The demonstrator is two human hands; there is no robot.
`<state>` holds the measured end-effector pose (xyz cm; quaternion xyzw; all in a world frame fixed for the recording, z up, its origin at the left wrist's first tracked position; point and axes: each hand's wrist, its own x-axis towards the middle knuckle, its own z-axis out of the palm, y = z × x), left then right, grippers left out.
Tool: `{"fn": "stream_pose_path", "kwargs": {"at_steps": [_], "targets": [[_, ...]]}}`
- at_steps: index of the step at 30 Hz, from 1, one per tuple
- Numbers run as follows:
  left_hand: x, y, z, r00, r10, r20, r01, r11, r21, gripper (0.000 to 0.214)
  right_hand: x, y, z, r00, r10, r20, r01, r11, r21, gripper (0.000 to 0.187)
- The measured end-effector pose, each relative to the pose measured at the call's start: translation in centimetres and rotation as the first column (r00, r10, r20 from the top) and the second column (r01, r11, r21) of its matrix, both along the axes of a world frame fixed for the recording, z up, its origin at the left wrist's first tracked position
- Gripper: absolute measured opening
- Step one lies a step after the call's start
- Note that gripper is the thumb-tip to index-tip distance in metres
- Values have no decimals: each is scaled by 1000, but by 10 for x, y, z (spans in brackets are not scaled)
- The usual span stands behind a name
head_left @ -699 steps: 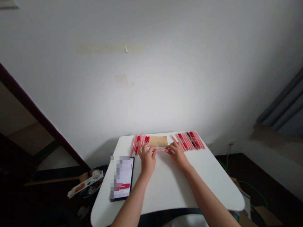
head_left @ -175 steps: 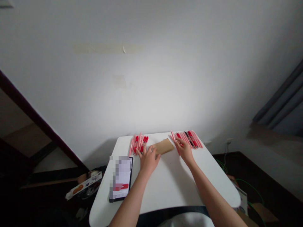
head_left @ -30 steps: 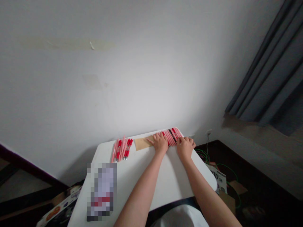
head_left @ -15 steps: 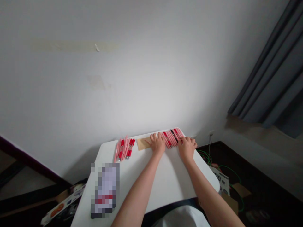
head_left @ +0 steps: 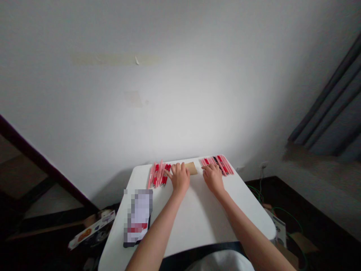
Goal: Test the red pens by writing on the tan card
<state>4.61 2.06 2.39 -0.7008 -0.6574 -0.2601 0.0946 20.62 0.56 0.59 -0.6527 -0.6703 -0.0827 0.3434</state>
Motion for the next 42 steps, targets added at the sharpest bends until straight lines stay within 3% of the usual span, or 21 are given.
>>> {"fn": "stream_pose_path", "kwargs": {"at_steps": [4,9,17,30,42], "targets": [[-19,-14,-5,999,32,-25,-31,998,46,34,-24,4,2,984,177,-15,-177,984,-5,24],[-36,-21,-11,997,21,-73,-16,997,72,32,-45,3,-2,961,274,-43,-276,961,-32,29],[-42,-24,-12,997,29,-69,-22,994,106,26,-46,-8,-9,957,290,6,-289,955,-66,30],[-47,-20,-10,959,268,-96,-255,959,125,35,-43,-10,-6,970,241,16,-238,964,-121,27],[-49,-16,-15,954,297,-33,-293,950,106,28,-43,-11,-7,976,219,9,-217,969,-118,25]]}}
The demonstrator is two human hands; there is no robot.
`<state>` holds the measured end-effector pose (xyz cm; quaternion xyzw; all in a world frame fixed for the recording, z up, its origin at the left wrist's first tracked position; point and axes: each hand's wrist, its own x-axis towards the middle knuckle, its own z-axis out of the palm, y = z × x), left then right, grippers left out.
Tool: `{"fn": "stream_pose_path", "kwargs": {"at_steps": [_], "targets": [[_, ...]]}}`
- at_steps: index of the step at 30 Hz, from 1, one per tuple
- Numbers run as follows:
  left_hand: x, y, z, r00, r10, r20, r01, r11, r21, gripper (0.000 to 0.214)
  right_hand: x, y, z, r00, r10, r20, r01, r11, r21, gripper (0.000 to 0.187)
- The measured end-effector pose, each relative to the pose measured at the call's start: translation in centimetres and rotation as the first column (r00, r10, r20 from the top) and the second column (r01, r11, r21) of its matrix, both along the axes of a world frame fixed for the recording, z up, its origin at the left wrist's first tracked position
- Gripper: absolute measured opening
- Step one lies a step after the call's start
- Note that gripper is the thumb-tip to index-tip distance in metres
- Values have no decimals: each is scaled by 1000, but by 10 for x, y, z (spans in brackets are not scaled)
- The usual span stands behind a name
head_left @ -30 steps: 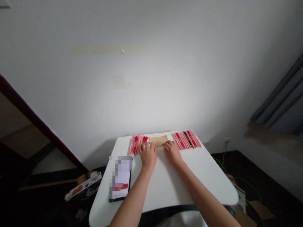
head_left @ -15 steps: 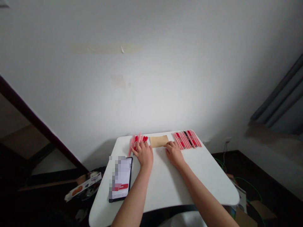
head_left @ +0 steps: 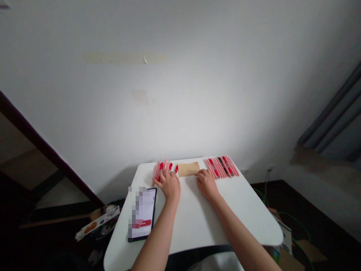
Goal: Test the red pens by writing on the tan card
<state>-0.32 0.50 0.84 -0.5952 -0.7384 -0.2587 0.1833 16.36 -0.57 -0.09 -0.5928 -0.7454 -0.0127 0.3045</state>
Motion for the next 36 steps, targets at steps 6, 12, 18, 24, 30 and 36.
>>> {"fn": "stream_pose_path", "kwargs": {"at_steps": [6,12,18,24,30,36], "targets": [[1,-2,1,999,-13,39,12,999,30,24,2,1,-3,1000,13,-18,-13,1000,23,25],[-1,-1,1,998,-48,51,44,996,74,25,4,3,-9,999,30,-38,-27,997,71,25],[-2,0,2,973,-225,54,220,972,84,22,6,6,-11,993,52,-107,-43,996,82,28],[2,-3,5,899,-423,118,410,904,119,16,10,10,-15,974,48,-220,-14,988,156,33],[4,-5,6,865,-470,175,463,883,77,12,10,10,-14,970,64,-233,-12,975,220,38],[4,-5,6,826,-536,176,532,843,75,13,8,8,-11,981,82,-176,-45,978,205,24]]}}
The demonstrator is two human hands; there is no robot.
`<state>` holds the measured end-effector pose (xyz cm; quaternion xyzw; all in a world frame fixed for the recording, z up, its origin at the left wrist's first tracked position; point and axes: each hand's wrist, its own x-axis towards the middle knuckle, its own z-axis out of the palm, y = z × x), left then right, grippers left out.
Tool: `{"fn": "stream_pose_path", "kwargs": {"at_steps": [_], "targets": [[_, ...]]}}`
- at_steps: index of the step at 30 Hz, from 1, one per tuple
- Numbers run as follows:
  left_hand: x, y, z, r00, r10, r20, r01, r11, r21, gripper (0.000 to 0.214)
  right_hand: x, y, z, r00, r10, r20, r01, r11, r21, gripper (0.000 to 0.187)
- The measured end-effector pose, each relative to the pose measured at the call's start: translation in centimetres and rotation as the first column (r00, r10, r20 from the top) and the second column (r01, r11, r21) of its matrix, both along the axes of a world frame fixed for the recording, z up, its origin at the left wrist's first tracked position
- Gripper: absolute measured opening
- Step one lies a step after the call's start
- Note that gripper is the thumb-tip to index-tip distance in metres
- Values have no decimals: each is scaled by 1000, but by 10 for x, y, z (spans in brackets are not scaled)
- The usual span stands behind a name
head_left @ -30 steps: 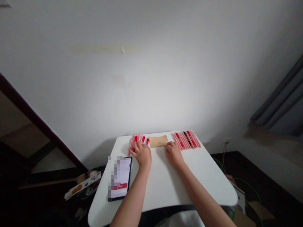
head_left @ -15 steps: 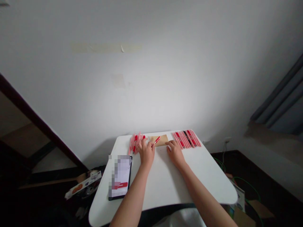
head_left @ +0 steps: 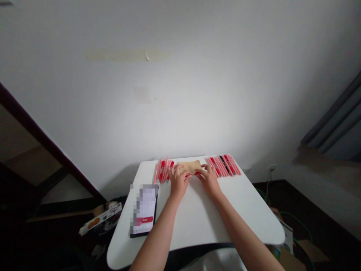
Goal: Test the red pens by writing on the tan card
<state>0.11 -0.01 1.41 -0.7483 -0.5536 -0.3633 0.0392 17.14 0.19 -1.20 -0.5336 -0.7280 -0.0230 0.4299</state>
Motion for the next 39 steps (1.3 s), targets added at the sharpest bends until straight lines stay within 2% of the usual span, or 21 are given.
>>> {"fn": "stream_pose_path", "kwargs": {"at_steps": [4,20,30,39], "targets": [[1,1,-2,1000,2,-1,-2,1000,0,11,1,1,-1,1000,6,-11,-6,1000,-26,20],[-4,7,-7,994,108,19,-108,994,5,12,10,4,-4,971,-80,-225,83,997,4,32],[-1,7,-10,995,58,78,-58,998,3,10,21,7,-6,982,-28,-186,23,999,-29,28],[-1,6,-8,993,87,77,-84,996,-30,10,22,5,-4,986,-5,-170,1,1000,-23,28]]}}
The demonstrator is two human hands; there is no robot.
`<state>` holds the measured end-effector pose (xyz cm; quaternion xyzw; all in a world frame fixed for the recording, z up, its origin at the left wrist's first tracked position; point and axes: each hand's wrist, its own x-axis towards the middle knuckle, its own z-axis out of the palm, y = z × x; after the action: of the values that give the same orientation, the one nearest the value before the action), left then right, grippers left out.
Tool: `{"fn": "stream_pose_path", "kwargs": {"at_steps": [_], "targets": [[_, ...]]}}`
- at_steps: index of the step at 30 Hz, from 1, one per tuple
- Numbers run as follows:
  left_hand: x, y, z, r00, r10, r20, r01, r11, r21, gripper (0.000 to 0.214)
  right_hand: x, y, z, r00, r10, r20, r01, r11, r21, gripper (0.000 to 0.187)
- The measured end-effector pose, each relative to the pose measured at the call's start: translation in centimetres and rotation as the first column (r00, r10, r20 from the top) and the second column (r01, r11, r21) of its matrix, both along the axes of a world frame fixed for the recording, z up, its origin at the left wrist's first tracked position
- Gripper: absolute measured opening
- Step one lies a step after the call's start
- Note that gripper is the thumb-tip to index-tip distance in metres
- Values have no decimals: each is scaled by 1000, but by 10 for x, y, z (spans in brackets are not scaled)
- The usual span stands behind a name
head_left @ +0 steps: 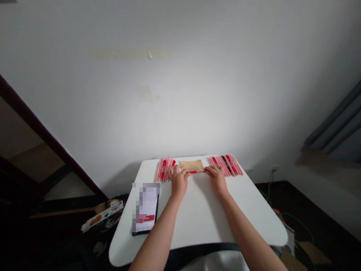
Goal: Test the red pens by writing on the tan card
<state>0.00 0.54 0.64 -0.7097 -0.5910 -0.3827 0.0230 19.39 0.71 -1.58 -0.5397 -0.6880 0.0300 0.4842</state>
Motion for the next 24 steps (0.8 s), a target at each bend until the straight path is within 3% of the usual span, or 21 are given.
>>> {"fn": "stream_pose_path", "kwargs": {"at_steps": [24], "targets": [[-1,-1,3,995,42,-86,-45,999,-25,15,0,3,-5,1000,-12,-22,13,999,46,29]]}}
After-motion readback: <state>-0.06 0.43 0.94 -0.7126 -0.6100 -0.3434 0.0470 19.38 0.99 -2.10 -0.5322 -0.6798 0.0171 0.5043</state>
